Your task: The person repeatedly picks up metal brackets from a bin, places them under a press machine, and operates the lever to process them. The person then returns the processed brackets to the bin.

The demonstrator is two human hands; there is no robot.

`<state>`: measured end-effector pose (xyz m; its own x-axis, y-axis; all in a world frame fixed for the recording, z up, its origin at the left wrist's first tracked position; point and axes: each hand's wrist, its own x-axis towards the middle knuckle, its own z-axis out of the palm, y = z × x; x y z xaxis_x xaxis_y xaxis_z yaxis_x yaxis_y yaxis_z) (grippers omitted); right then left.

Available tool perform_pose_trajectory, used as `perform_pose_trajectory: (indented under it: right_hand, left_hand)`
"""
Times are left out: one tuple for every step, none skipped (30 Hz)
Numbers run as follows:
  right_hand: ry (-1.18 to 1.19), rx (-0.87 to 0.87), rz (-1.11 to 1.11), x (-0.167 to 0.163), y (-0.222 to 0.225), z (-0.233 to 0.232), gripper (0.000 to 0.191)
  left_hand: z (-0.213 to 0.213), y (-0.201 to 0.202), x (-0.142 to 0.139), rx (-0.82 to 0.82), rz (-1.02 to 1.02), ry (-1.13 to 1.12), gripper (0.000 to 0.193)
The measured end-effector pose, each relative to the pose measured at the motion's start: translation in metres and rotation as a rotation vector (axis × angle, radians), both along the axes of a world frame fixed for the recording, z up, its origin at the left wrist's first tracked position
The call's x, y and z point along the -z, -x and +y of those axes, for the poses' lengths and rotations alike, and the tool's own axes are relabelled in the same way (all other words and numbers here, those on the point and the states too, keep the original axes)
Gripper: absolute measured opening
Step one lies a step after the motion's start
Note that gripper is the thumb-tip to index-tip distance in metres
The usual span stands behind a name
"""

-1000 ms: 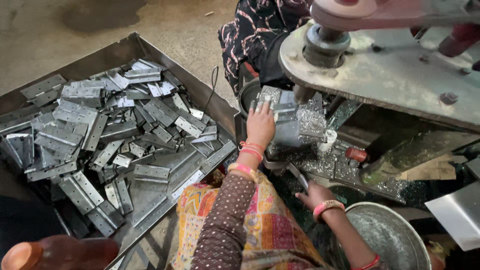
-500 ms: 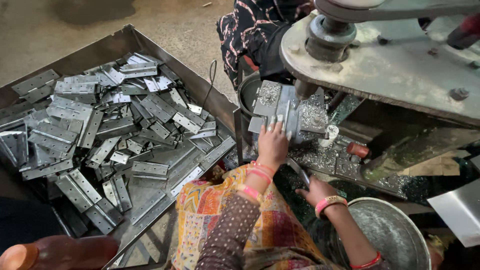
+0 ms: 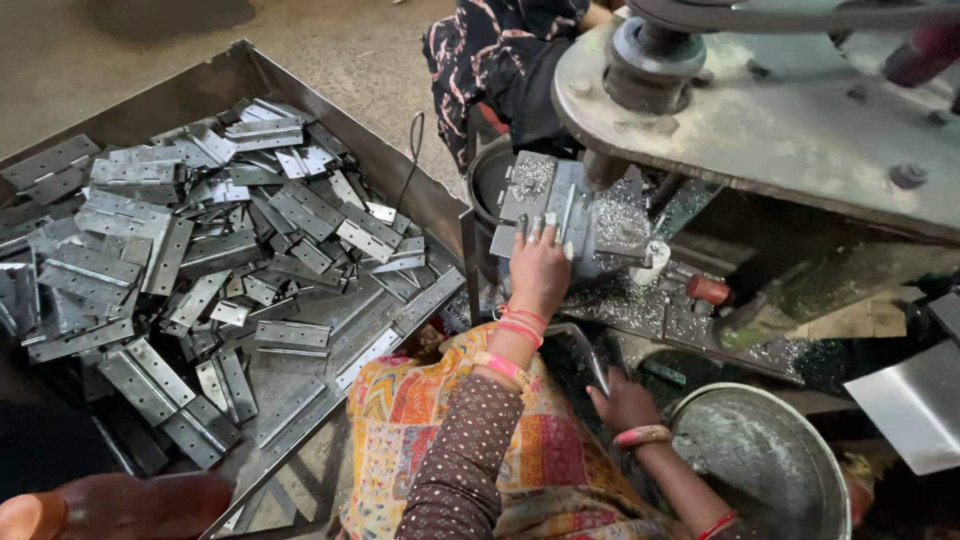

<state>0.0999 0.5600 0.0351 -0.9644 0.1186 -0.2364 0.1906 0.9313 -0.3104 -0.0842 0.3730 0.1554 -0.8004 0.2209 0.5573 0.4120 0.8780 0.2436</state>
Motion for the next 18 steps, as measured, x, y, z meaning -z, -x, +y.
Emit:
perform_pose_trajectory:
  right_hand:
    - [-0.001, -0.007, -0.011, -0.004, 0.003, 0.000, 0.046]
    - [-0.009, -0.004, -0.052, -0.010, 0.009, 0.001, 0.049]
    - [-0.018, 0.002, -0.095, -0.017, 0.016, 0.002, 0.053]
    - [-0.027, 0.006, -0.139, -0.025, 0.022, 0.003, 0.057]
    - [-0.029, -0.051, -0.127, -0.034, 0.032, 0.006, 0.059]
    - [-0.031, -0.109, -0.115, -0.043, 0.046, 0.012, 0.061]
    - [-0.033, -0.165, -0.108, -0.049, 0.056, 0.016, 0.063]
    - [-0.053, -0.191, -0.099, -0.052, 0.064, 0.018, 0.063]
    - [-0.074, -0.215, -0.093, -0.051, 0.068, 0.021, 0.064]
    - [-0.099, -0.240, -0.083, -0.048, 0.069, 0.023, 0.064]
    - [-0.029, -0.204, -0.066, -0.041, 0.067, 0.023, 0.062]
    - [0.039, -0.168, -0.047, -0.031, 0.056, 0.021, 0.059]
    - [0.110, -0.132, -0.030, -0.020, 0.043, 0.020, 0.057]
    - [0.076, -0.088, -0.013, -0.008, 0.031, 0.018, 0.055]
    - [0.042, -0.045, 0.003, 0.003, 0.018, 0.013, 0.054]
    - [0.005, -0.007, 0.018, 0.012, 0.011, 0.011, 0.053]
    - [0.003, -0.037, 0.026, 0.017, 0.005, 0.011, 0.054]
    - [0.010, -0.064, 0.030, 0.020, 0.001, 0.009, 0.055]
  left_hand:
    - [0.000, -0.001, 0.001, -0.012, 0.028, -0.013, 0.021]
    - [-0.001, -0.002, 0.003, -0.027, 0.061, -0.025, 0.020]
    - [-0.001, -0.003, 0.004, -0.019, 0.035, -0.003, 0.021]
    - [-0.001, -0.004, 0.004, -0.014, 0.006, 0.020, 0.022]
    - [0.000, -0.003, 0.005, -0.013, -0.021, 0.043, 0.023]
    - [0.001, -0.001, 0.005, -0.015, -0.018, 0.056, 0.023]
    - [0.002, 0.004, 0.004, -0.016, -0.021, 0.071, 0.022]
    - [0.004, 0.007, 0.003, -0.011, -0.033, 0.086, 0.022]
    - [0.008, 0.010, 0.003, -0.010, -0.061, 0.067, 0.023]
    - [0.011, 0.017, 0.002, -0.011, -0.084, 0.046, 0.023]
    - [0.014, 0.024, 0.000, -0.014, -0.096, 0.024, 0.024]
    - [0.016, 0.027, -0.001, -0.012, -0.087, 0.004, 0.024]
    - [0.018, 0.028, -0.001, -0.010, -0.080, -0.014, 0.024]
    - [0.018, 0.027, -0.001, -0.006, -0.076, -0.030, 0.025]
    - [0.018, 0.025, -0.001, 0.006, -0.041, -0.023, 0.024]
    - [0.016, 0.021, 0.000, 0.013, -0.009, -0.020, 0.024]
    - [0.015, 0.017, 0.001, 0.014, 0.024, -0.018, 0.023]
    - [0.011, 0.013, 0.001, 0.010, 0.019, 0.002, 0.023]
